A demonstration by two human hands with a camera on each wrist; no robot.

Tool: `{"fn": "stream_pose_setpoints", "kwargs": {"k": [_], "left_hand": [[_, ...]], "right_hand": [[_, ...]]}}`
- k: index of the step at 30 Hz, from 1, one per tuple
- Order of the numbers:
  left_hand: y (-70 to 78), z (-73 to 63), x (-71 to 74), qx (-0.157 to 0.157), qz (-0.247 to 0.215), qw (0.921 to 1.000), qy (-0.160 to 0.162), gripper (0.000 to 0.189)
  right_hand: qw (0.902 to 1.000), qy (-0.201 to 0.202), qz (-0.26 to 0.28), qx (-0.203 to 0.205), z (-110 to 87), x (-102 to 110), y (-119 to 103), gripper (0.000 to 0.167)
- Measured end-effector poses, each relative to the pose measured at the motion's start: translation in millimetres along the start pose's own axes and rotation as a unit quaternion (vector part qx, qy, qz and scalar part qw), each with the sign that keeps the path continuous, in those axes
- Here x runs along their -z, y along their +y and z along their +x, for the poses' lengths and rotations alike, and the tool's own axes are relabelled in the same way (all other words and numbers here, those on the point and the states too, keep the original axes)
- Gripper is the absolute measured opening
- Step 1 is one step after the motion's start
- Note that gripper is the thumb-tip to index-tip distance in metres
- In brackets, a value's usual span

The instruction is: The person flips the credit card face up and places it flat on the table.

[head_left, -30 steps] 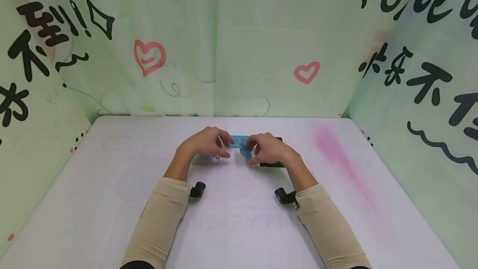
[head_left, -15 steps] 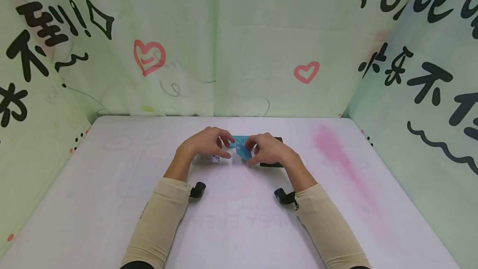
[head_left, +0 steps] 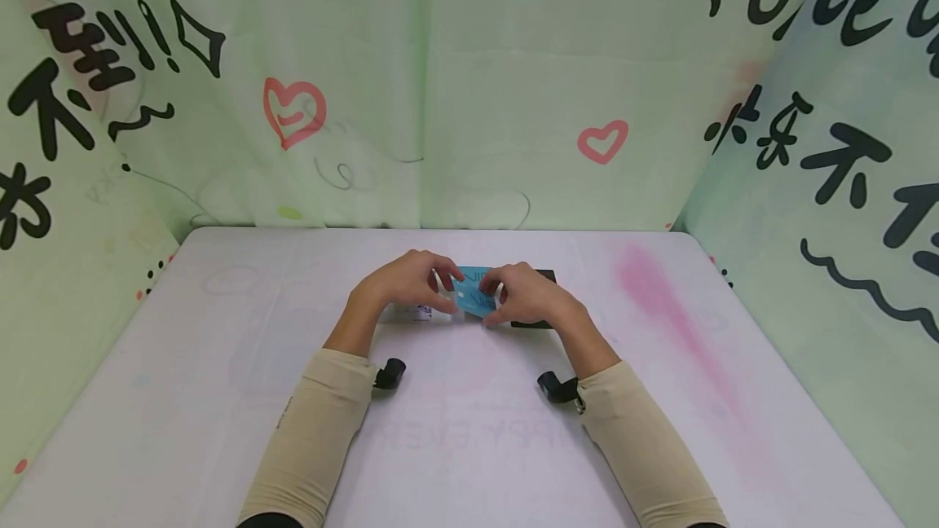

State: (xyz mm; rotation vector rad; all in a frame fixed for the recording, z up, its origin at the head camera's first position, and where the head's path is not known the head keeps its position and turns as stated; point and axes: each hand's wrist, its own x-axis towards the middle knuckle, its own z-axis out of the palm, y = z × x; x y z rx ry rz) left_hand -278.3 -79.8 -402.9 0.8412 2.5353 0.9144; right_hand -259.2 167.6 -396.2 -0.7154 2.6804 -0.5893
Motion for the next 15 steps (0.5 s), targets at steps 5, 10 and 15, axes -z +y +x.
{"fn": "stream_pose_setpoints", "kwargs": {"k": [5,10,15], "left_hand": [[0.6,0.1,-1.2,-0.001,0.001,1.0000,-0.001,0.052],[0.8,0.1,-1.7,0.002,0.004,1.0000,-0.001,0.053],[0.2,1.1,-1.9,0.003,0.010,0.9999,0.002,0.054]], "right_hand": [[1.0000,0.002,-0.006,-0.001,1.0,-1.1,0.1,0.052],[1.0000,0.003,-0.008,-0.003,1.8,-1.5,0.2,0.052],[1.0000,0.004,-0.008,-0.004,2.8,-2.4,0.2,0.053]]}}
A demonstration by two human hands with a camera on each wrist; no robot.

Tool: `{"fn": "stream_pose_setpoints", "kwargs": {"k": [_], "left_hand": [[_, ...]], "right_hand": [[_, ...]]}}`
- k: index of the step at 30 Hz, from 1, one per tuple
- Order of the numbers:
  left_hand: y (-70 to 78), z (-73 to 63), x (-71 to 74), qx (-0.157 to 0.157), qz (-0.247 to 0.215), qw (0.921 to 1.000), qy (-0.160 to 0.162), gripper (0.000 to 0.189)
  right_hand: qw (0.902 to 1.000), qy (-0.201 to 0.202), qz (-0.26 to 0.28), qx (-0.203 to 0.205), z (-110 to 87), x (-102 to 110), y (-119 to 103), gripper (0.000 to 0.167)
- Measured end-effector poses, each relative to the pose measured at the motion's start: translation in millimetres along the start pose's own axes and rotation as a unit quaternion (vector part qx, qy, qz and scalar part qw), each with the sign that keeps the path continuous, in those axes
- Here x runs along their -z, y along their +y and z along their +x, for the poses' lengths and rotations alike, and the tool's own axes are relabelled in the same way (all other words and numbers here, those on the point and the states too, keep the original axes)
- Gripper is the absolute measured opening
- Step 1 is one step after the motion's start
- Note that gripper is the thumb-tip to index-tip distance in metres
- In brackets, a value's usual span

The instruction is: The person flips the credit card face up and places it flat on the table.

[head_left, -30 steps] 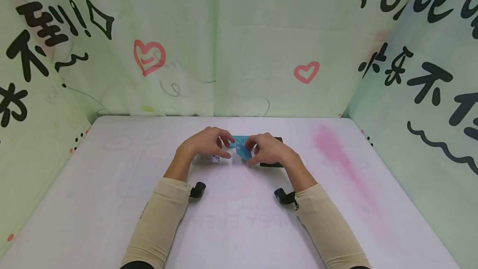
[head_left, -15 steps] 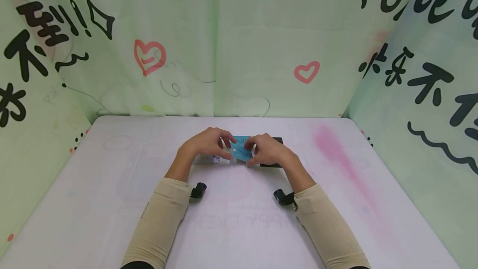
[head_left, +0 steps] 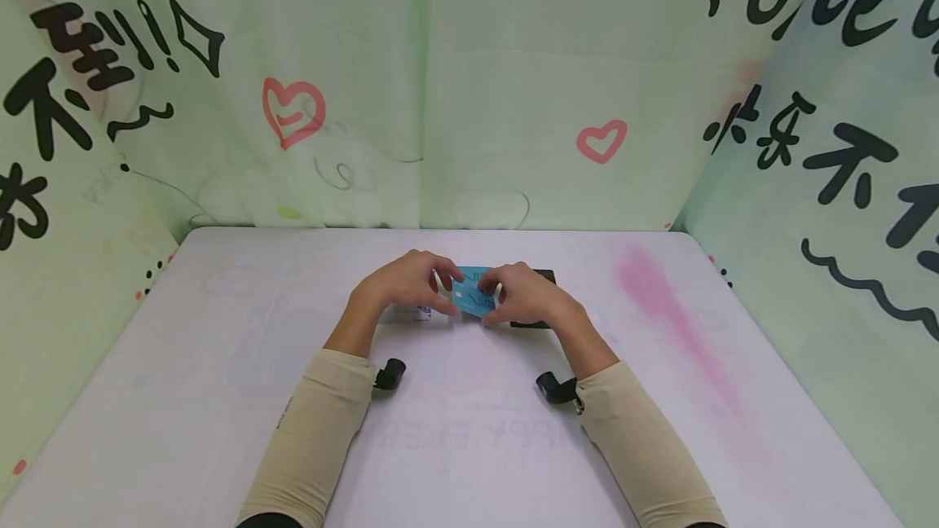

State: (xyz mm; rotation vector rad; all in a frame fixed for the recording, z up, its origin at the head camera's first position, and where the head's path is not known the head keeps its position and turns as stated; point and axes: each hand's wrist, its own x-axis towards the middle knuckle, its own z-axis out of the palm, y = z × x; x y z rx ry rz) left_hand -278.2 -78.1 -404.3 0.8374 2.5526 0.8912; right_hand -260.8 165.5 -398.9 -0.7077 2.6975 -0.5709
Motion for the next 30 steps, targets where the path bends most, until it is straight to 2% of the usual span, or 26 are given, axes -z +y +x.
{"fn": "stream_pose_setpoints", "kwargs": {"k": [7,20,30], "left_hand": [[0.4,0.6,0.1,0.001,0.019,0.9998,0.002,0.051],[2.6,0.8,-1.9,0.033,0.036,0.9988,-0.009,0.047],[4.0,0.9,-3.1,0.043,0.050,0.9977,-0.014,0.044]], "right_hand": [[0.9999,-0.003,-0.010,0.003,-0.3,0.8,-2.1,0.055],[0.9999,-0.006,-0.011,-0.001,-3.1,2.6,-2.0,0.055],[0.9998,-0.014,-0.006,-0.010,-3.3,4.0,-3.3,0.053]]}}
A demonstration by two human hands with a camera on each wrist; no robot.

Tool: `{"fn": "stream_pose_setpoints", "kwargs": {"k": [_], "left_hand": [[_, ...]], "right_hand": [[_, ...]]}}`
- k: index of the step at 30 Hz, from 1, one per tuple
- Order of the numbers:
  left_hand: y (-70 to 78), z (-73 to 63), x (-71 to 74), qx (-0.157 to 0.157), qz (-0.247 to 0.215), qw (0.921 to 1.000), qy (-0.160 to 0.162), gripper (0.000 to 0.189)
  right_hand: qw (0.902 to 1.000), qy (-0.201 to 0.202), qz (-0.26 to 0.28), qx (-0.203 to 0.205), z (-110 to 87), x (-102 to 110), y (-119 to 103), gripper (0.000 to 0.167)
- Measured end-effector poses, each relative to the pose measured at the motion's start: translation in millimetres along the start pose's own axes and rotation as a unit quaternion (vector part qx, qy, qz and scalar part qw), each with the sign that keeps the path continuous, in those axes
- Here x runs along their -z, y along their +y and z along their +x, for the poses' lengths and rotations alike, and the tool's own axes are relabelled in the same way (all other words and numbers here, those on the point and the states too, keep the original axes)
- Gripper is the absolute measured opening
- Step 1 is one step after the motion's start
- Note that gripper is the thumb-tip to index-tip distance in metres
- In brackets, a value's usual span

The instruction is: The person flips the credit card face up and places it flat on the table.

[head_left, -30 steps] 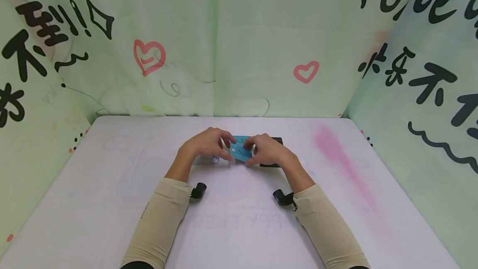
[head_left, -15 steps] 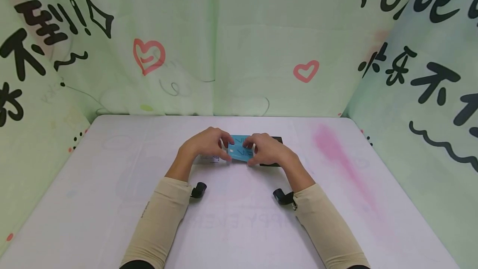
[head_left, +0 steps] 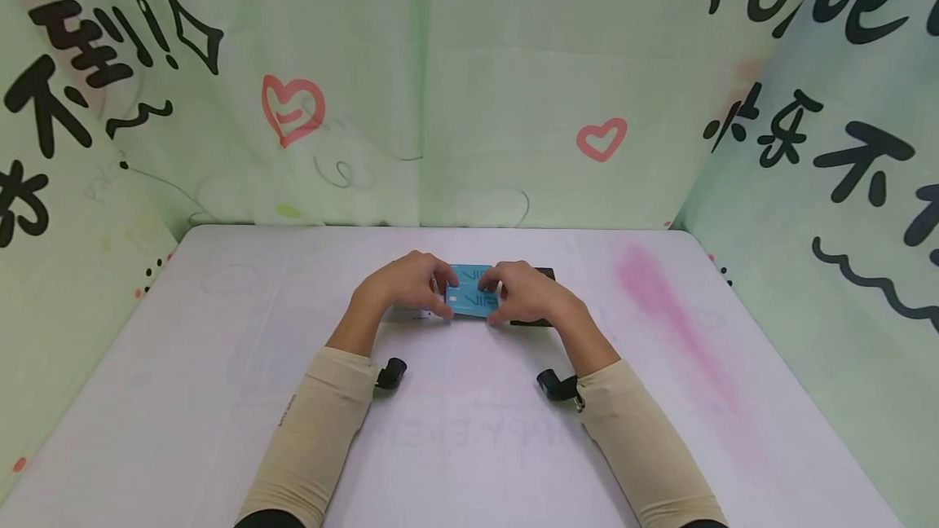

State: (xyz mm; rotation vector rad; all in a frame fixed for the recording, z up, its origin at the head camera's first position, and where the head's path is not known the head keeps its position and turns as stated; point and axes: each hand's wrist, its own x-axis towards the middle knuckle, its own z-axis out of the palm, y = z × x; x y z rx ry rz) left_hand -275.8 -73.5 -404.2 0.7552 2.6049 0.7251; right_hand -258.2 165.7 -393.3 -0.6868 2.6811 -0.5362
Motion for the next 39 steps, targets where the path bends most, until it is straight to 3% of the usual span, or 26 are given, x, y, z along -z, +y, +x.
{"fn": "stream_pose_setpoints", "kwargs": {"k": [9,20,39], "left_hand": [[-1.2,0.8,-0.9,0.010,0.006,0.9999,-0.008,0.046],[7.7,-1.4,-1.4,0.033,0.024,0.9991,-0.012,0.047],[9.8,-0.1,-2.7,0.025,0.039,0.9987,-0.023,0.047]], "right_hand": [[1.0000,-0.003,-0.001,-0.004,-1.4,0.9,-1.5,0.053],[0.9999,-0.003,-0.014,0.003,-0.9,0.5,1.8,0.051],[0.9998,-0.005,-0.020,-0.001,-1.1,-0.2,3.1,0.052]]}}
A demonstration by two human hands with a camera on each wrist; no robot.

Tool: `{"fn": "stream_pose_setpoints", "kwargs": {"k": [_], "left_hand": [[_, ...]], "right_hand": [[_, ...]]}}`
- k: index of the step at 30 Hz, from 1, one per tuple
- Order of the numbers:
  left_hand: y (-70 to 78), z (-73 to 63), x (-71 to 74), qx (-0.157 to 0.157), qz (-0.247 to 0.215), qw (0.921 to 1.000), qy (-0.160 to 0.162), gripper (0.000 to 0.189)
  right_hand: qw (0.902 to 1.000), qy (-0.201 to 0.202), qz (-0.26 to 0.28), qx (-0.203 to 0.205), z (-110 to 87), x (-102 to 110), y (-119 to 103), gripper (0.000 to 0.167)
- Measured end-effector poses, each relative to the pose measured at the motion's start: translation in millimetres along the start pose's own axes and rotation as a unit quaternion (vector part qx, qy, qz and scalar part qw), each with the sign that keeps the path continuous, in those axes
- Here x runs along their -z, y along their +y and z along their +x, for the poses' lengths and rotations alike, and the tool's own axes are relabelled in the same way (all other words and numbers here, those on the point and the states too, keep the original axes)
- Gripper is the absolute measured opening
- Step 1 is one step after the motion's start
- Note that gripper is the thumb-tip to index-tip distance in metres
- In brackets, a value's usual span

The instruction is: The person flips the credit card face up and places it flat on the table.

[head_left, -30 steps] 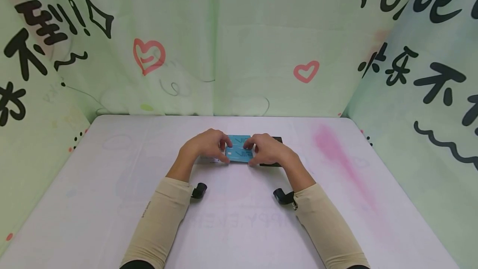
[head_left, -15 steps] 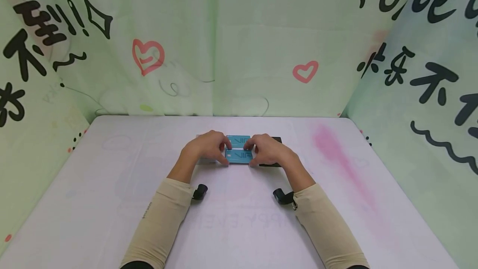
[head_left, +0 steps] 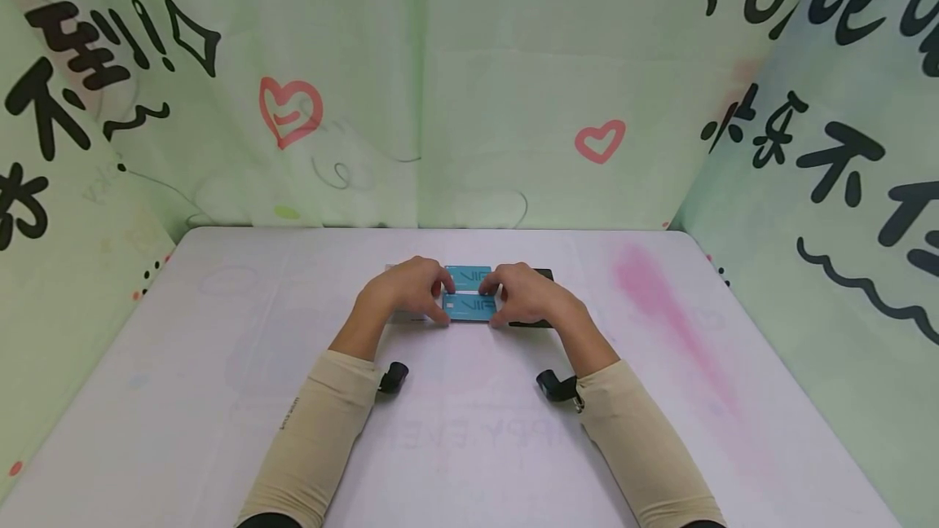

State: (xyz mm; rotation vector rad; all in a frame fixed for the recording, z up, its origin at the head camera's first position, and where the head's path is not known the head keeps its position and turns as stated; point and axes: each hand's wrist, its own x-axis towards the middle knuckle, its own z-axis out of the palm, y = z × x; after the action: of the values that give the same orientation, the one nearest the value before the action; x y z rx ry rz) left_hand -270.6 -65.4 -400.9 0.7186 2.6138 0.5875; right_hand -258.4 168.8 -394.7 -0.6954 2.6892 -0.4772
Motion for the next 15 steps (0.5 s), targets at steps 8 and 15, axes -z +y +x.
{"fn": "stream_pose_setpoints", "kwargs": {"k": [8,15], "left_hand": [[1.2,-0.1,-1.0,0.000,0.001,1.0000,-0.002,0.047],[1.5,0.4,-0.7,-0.001,0.003,1.0000,-0.003,0.048]], "right_hand": [[1.0000,0.000,-0.001,-0.002,-1.2,0.6,-1.3,0.051],[1.0000,0.000,0.004,-0.004,-0.5,0.4,-0.6,0.052]]}}
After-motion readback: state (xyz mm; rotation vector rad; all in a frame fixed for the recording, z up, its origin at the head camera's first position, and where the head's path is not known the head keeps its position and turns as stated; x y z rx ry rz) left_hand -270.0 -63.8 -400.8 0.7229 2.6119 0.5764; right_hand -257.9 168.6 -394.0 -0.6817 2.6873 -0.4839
